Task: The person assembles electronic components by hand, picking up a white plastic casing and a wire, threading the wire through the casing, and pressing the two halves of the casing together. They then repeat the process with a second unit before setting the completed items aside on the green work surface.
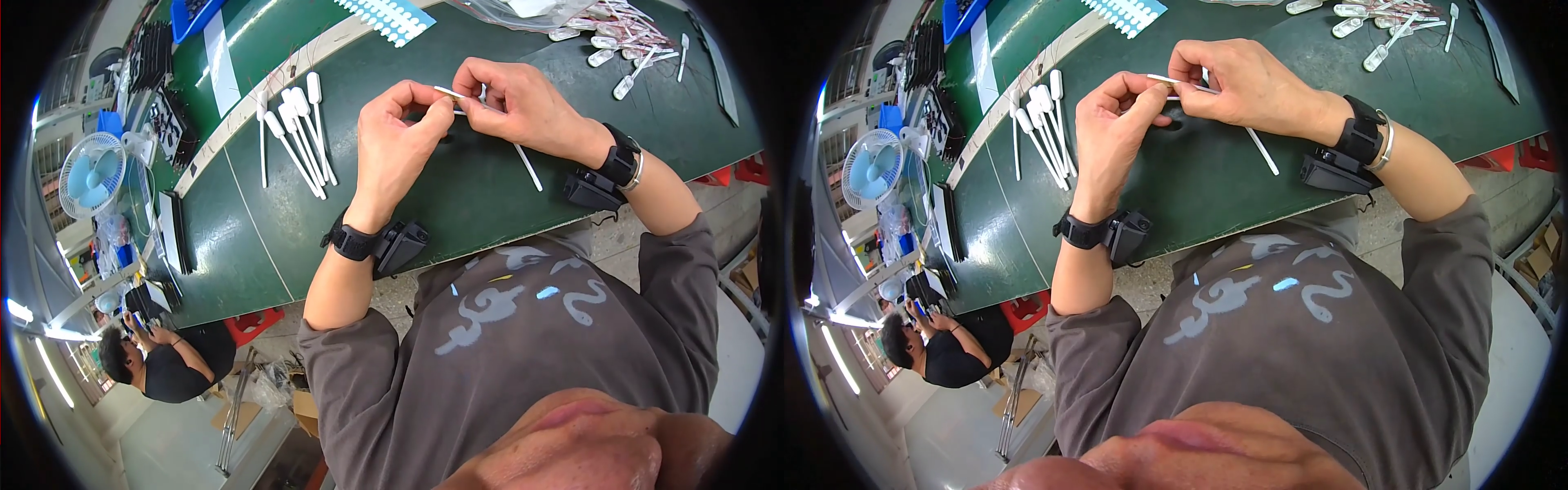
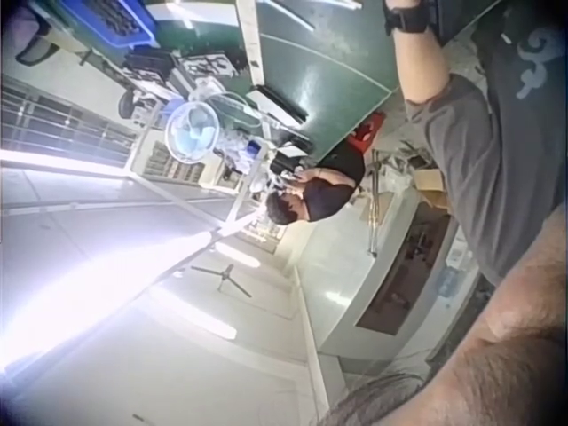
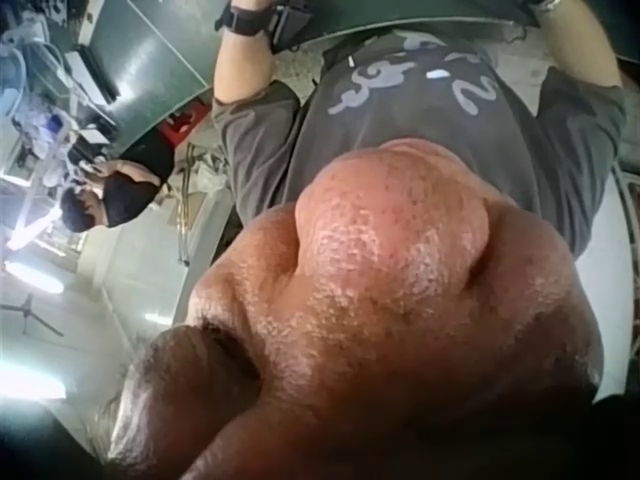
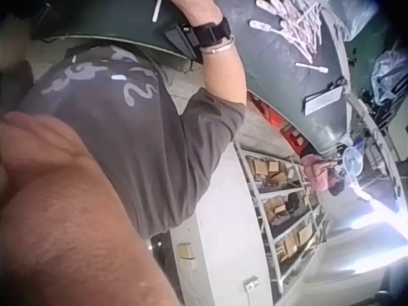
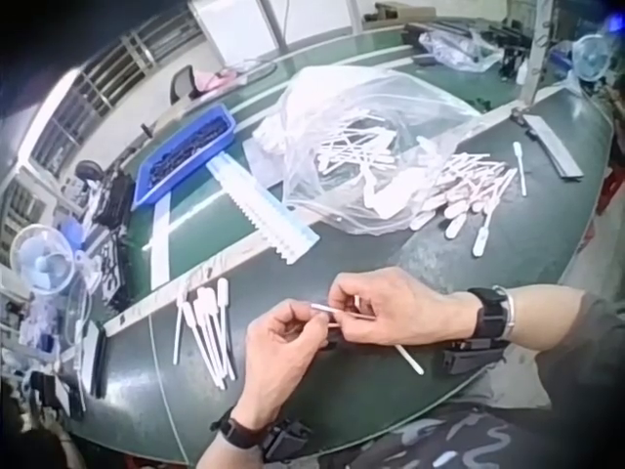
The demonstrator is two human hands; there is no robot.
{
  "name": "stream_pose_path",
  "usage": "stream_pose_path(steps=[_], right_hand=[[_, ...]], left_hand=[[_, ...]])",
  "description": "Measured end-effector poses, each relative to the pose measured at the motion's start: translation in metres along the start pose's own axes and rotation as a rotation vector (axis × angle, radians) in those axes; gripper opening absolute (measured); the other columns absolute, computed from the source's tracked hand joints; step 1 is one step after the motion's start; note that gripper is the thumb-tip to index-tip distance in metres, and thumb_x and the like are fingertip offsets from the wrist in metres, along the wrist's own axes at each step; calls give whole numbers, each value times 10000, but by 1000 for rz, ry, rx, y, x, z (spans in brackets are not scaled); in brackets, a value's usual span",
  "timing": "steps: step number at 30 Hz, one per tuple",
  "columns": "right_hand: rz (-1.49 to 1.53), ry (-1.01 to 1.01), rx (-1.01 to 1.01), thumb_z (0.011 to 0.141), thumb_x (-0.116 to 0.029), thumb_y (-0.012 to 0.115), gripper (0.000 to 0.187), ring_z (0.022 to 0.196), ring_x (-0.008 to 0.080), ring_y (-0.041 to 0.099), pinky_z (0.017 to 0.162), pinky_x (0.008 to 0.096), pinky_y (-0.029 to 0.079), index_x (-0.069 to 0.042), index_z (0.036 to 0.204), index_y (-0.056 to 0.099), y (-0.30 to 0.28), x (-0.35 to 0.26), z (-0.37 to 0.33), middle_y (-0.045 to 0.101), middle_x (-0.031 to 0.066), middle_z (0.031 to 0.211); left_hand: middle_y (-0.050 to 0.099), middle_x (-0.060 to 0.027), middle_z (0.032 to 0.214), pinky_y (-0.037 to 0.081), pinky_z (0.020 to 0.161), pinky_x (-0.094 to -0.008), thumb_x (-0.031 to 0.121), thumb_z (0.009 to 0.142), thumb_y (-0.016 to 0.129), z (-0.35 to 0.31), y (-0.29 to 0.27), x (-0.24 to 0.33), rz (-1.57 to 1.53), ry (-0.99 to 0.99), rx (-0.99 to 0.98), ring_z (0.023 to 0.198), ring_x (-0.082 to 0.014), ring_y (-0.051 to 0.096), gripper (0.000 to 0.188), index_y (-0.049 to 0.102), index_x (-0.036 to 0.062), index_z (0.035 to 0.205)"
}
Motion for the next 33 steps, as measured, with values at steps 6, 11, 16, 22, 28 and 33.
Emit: stream_pose_path(steps=[6,11,16,22,28,33], right_hand=[[17,-15,17,845,-134,614,118,515,80,449,477,265,335,-44,906,569,2,1,-1,519,12,659],[30,7,-6,834,-120,612,113,525,98,466,484,271,350,-41,901,566,-1,-3,0,523,27,664],[-16,-67,28,828,-114,616,117,533,112,478,492,274,366,-36,895,559,3,1,-1,518,35,662],[-17,-81,21,830,-108,609,113,537,110,482,495,269,371,-33,894,552,4,3,-1,516,35,661],[35,-19,20,836,-108,600,112,542,86,476,492,256,363,-29,896,547,2,2,0,522,24,674],[40,-14,29,840,-114,602,119,543,74,476,490,249,359,-26,897,546,1,3,-1,522,18,677]], left_hand=[[657,-3,767,422,580,-212,168,844,662,0,1,2,-1,-11,-10,654,-48,540,181,674,-8,882],[650,-2,750,411,568,-215,165,832,663,-1,-1,2,24,-23,3,638,-43,519,182,674,-15,862],[642,-2,735,403,549,-217,164,819,664,-1,0,-2,58,13,-8,612,-36,504,185,673,-19,847],[635,5,730,399,533,-217,160,830,661,-1,2,-1,96,30,-38,593,-37,498,183,674,-20,855],[637,10,772,407,539,-204,151,855,661,-1,5,-3,18,38,-6,608,-38,522,172,674,-14,900],[643,-9,849,461,580,-202,156,862,660,0,7,-5,-24,71,6,682,-54,577,184,662,-10,943]])
Point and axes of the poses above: each hand's wrist, its own z-axis towards the middle knuckle, its own y-axis out of the palm, x = y × z, the point moved 1 cm from there along z, towards the middle knuckle
